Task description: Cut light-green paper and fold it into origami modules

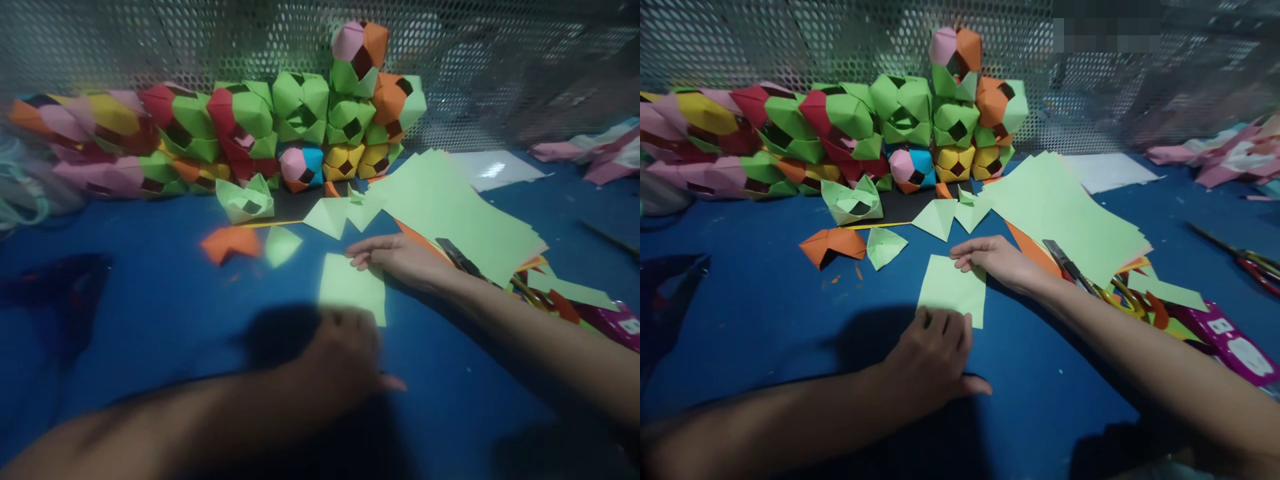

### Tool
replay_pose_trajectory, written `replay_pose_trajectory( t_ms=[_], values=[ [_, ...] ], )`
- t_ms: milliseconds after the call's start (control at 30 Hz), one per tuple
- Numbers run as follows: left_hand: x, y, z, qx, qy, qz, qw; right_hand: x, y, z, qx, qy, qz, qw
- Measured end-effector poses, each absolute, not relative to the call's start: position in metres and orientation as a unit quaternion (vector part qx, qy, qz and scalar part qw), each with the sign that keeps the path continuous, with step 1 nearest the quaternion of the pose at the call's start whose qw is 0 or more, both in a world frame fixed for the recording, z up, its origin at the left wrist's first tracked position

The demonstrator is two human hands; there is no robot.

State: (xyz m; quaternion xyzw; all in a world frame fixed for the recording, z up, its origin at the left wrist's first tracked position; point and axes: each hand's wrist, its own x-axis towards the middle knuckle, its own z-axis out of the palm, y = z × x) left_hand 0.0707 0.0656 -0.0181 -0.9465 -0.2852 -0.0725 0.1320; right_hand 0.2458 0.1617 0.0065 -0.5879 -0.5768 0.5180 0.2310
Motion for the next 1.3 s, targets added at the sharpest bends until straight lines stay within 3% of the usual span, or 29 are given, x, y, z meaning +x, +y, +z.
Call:
replay_pose_trajectory(
  t_ms=[100,233,333,467,633,800,1067,1200,1300],
  values=[
    [0.071,0.065,-0.018,-0.948,-0.285,-0.058,0.131,0.254,0.162,0.008,-0.595,-0.589,0.49,0.241],
    [0.07,0.064,-0.019,-0.949,-0.285,-0.053,0.123,0.254,0.146,0.018,-0.596,-0.68,0.338,0.261],
    [0.07,0.064,-0.019,-0.95,-0.282,-0.059,0.122,0.243,0.13,0.022,-0.467,-0.803,0.239,0.281],
    [0.072,0.064,-0.017,-0.946,-0.289,-0.065,0.132,0.232,0.125,0.009,-0.301,-0.918,0.147,0.211],
    [0.072,0.064,-0.013,-0.949,-0.281,-0.046,0.132,0.239,0.139,-0.015,-0.282,-0.95,0.047,0.125],
    [0.072,0.063,-0.011,-0.949,-0.278,-0.029,0.144,0.245,0.144,-0.028,-0.283,-0.954,0.079,0.057],
    [0.07,0.066,-0.013,-0.957,-0.267,-0.039,0.111,0.243,0.151,-0.013,-0.308,-0.924,0.223,0.041],
    [0.066,0.066,-0.015,-0.955,-0.266,-0.053,0.123,0.247,0.151,0.01,-0.382,-0.836,0.377,0.111],
    [0.061,0.066,-0.014,-0.953,-0.266,-0.062,0.131,0.251,0.137,0.02,-0.426,-0.804,0.371,0.186]
  ],
)
